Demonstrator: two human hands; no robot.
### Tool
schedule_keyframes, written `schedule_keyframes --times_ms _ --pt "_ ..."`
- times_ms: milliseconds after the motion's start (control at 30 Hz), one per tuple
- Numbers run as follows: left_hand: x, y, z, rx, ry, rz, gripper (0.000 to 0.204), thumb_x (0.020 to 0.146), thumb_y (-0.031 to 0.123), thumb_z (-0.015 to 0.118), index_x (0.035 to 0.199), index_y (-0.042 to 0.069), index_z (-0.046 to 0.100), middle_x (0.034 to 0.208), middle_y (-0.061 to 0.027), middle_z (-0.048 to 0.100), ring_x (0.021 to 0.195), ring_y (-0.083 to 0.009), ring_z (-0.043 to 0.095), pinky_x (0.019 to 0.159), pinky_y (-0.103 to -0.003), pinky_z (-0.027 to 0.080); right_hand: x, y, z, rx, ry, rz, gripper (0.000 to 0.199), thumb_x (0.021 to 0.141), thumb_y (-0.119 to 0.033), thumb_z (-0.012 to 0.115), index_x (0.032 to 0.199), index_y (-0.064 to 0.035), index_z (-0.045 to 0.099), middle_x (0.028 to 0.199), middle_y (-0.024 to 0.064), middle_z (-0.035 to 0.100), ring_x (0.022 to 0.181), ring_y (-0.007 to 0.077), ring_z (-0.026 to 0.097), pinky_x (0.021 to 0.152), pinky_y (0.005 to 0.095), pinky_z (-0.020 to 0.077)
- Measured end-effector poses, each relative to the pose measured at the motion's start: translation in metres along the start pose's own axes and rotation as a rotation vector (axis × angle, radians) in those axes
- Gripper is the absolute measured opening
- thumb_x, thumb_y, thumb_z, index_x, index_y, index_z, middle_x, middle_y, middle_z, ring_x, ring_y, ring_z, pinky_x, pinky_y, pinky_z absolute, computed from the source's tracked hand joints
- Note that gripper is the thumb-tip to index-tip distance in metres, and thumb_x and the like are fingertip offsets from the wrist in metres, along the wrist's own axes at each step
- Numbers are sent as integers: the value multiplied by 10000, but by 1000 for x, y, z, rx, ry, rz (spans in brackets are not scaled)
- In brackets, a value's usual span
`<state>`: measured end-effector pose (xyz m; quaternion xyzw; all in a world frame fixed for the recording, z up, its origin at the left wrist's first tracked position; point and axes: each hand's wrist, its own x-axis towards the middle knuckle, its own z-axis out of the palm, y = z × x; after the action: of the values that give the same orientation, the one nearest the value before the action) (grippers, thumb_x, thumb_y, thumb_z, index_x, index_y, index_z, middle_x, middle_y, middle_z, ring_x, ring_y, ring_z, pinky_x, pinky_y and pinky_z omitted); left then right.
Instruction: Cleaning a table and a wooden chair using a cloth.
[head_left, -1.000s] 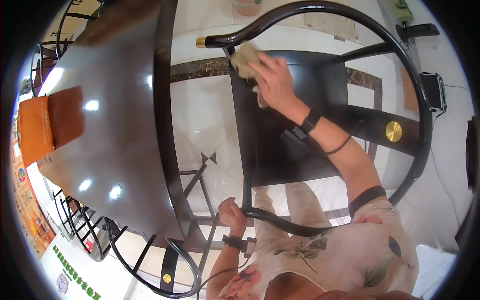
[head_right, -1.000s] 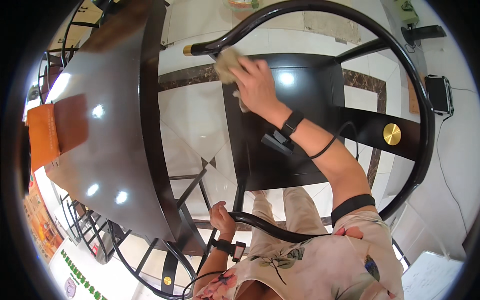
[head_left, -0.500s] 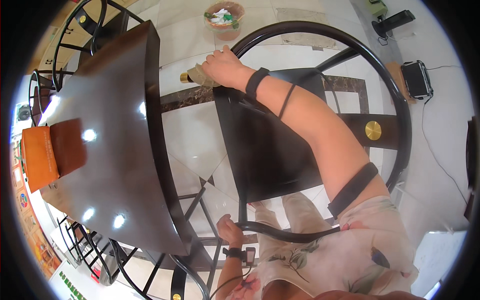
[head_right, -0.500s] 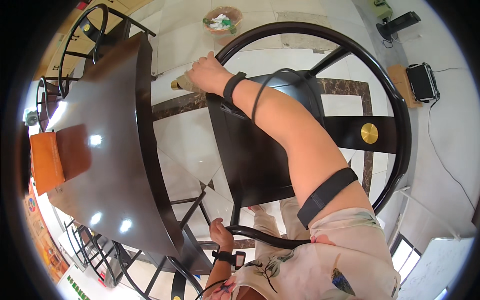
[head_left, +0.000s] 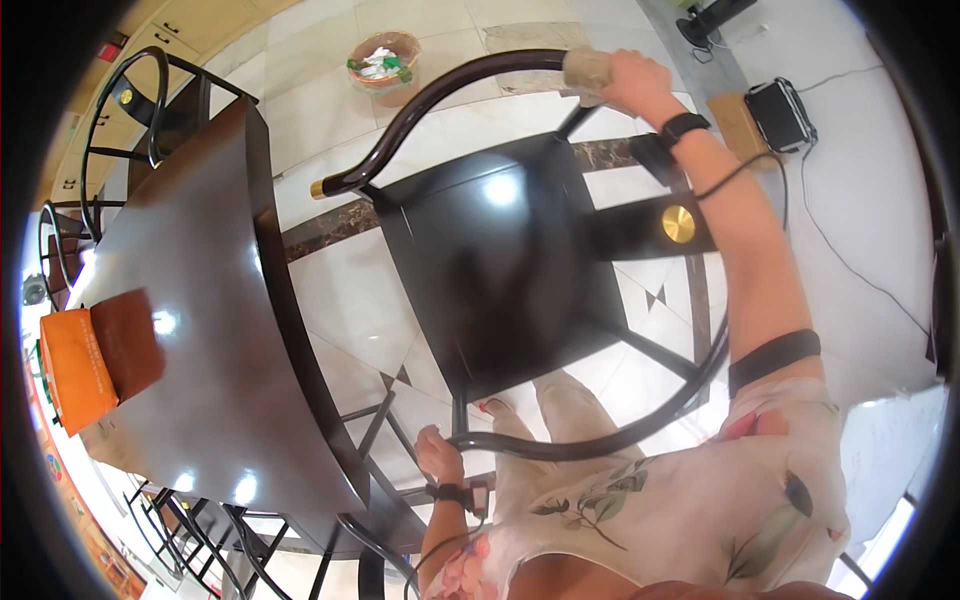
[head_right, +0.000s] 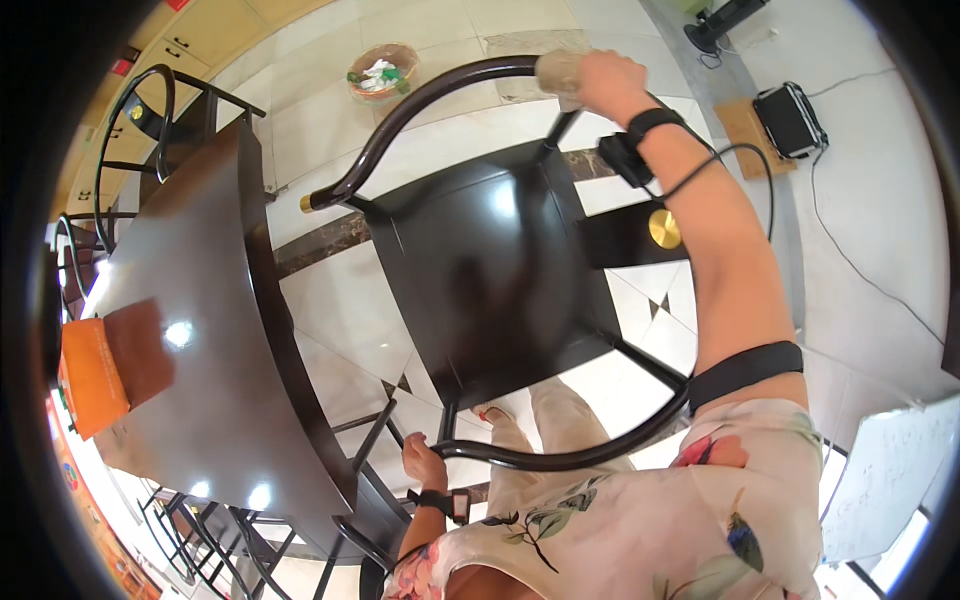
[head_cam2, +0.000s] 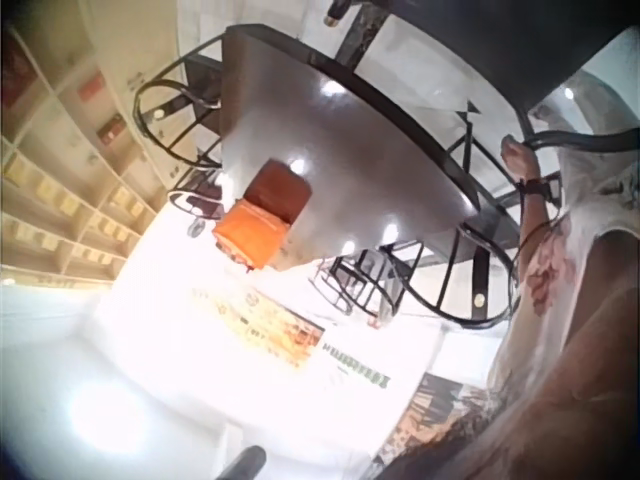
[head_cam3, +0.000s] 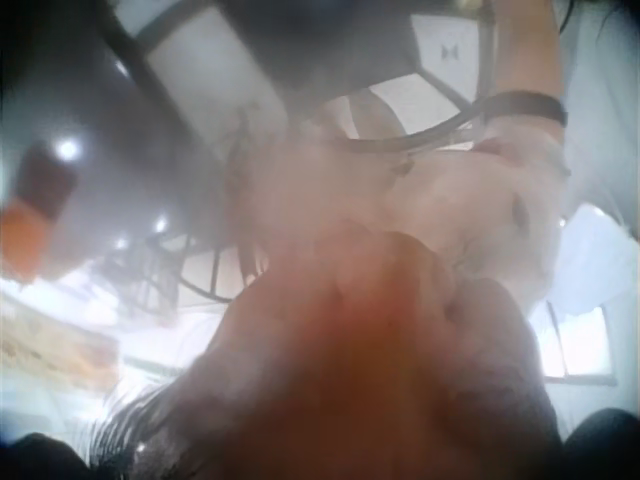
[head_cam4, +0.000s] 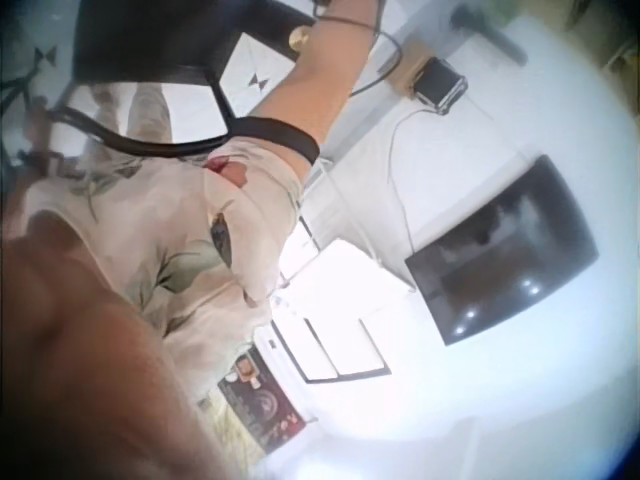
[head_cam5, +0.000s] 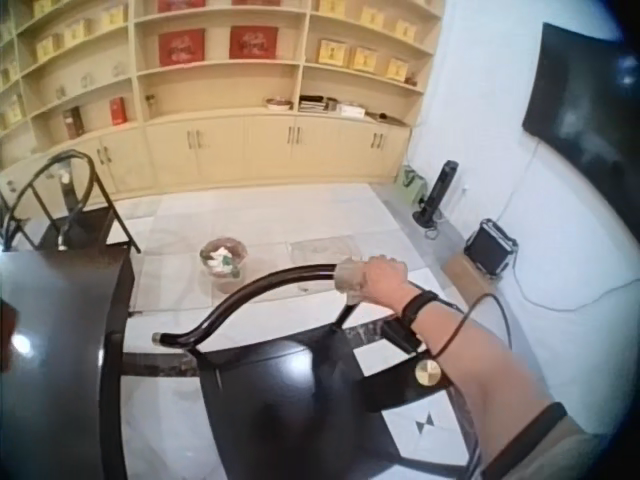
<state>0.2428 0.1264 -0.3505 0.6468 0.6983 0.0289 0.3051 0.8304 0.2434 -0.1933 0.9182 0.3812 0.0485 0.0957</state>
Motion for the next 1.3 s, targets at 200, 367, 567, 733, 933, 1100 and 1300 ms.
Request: schedule_keyframes --times_ms 200,367,567,733,933,1100,1300 --pt "5 4 2 12 25 15 340 845 314 377 849 72 616 789 -176 603 756 -378 554 666 -485 411 -116 115 -18 40 -178 192 374 660 -318 605 904 -36 633 870 167 643 814 312 625 690 396 490" --pt "9 5 5 -7 95 92 334 838 320 387 783 77 609 693 -187 591 637 -396 553 557 -500 410 -243 160 5 202 -259 369 512 667 -472 636 866 -1 615 835 223 622 782 356 610 649 423 480" --pt "8 18 1 81 73 5 345 833 306 359 792 65 602 726 -204 590 687 -396 552 604 -511 415 -425 85 30 678 -188 691 525 731 -430 639 904 60 562 846 208 618 726 314 628 573 375 506" --pt "8 22 -1 85 31 -28 335 829 288 360 807 66 610 772 -176 606 731 -371 561 638 -500 427 -455 40 -24 1155 -844 795 390 742 -278 638 943 51 581 792 127 620 615 173 621 432 241 485" --pt "5 21 2 65 90 -38 311 831 259 375 825 76 627 774 -152 612 739 -354 562 657 -484 436 -344 69 -60 412 -675 -116 355 656 -50 575 1010 -25 587 880 197 611 804 325 607 668 401 489" --pt "3 19 0 37 107 -17 308 834 246 390 847 56 632 792 -138 619 784 -336 557 688 -457 433 -225 83 -22 -472 84 -426 448 740 -48 462 1178 48 480 1311 200 369 1240 359 314 1037 469 208" --pt "-2 13 -8 -33 84 32 287 836 208 398 852 41 630 856 -134 624 837 -329 546 727 -436 430 -209 35 143 -361 -75 -565 427 747 -140 508 1128 53 522 1275 184 415 1211 365 341 1031 471 225"
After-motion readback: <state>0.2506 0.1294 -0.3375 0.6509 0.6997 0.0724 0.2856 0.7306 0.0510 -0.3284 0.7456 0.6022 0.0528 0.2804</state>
